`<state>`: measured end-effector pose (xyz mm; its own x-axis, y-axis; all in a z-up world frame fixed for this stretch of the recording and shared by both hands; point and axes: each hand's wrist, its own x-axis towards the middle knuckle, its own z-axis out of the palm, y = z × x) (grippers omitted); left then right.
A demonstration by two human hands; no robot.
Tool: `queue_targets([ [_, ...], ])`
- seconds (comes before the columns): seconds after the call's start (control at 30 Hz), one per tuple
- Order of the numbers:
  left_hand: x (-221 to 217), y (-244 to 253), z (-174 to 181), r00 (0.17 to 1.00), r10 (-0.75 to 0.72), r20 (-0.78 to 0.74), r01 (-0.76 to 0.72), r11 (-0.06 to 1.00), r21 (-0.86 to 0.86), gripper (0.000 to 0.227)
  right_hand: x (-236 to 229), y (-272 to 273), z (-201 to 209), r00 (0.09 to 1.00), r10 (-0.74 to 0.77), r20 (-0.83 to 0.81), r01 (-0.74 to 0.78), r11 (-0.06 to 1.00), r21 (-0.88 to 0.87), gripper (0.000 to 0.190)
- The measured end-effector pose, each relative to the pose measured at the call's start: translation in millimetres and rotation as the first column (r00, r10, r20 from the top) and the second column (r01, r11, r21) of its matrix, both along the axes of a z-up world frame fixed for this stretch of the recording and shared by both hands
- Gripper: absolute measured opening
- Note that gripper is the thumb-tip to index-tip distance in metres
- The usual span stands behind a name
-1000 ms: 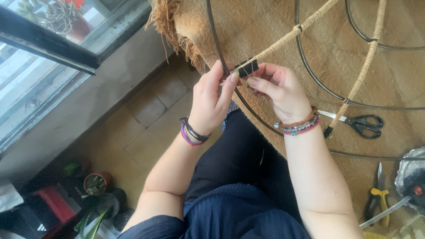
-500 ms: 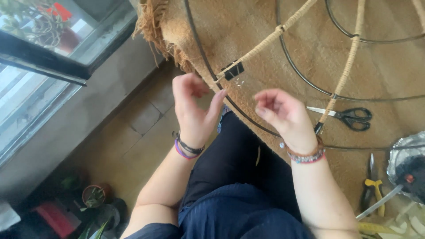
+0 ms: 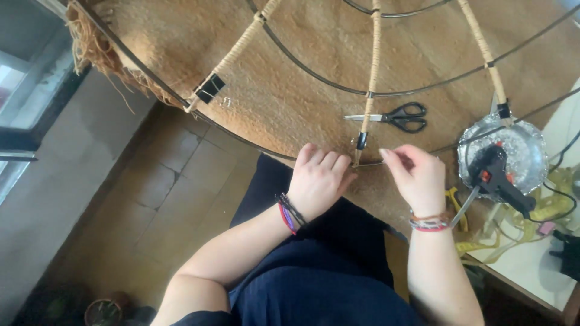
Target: Weaving and securing rope onto a metal furniture frame using a hot glue gun and clips.
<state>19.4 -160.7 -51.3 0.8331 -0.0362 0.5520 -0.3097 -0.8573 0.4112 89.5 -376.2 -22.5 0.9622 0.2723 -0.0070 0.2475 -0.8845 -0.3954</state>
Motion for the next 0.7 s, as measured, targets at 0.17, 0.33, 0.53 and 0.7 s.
queue_targets([
  [0.17, 5, -13, -8, 0.997, 0.073, 0.024, -0.074, 0.996, 0.046, 0.02, 17, 72, 33, 0.993, 0.082, -0.08, -0.107, 0.911, -0.398, 0.068],
  [0.33, 4, -16, -10, 0.995, 0.103, 0.021, -0.104, 0.993, 0.055, 0.02, 22, 89, 25, 0.98, -0.013, -0.197, -0.085, 0.872, -0.482, 0.076],
  [0.53, 4, -13, -17, 0.995, 0.091, 0.036, -0.094, 0.992, 0.08, 0.022, 11, 63, -23, 0.997, 0.071, 0.034, -0.048, 0.887, -0.46, 0.055],
  [0.7, 5, -11, -6, 0.998, 0.065, -0.016, -0.063, 0.993, 0.099, 0.022, -22, 24, 28, 0.999, 0.003, 0.036, -0.001, 0.998, -0.069, 0.05],
])
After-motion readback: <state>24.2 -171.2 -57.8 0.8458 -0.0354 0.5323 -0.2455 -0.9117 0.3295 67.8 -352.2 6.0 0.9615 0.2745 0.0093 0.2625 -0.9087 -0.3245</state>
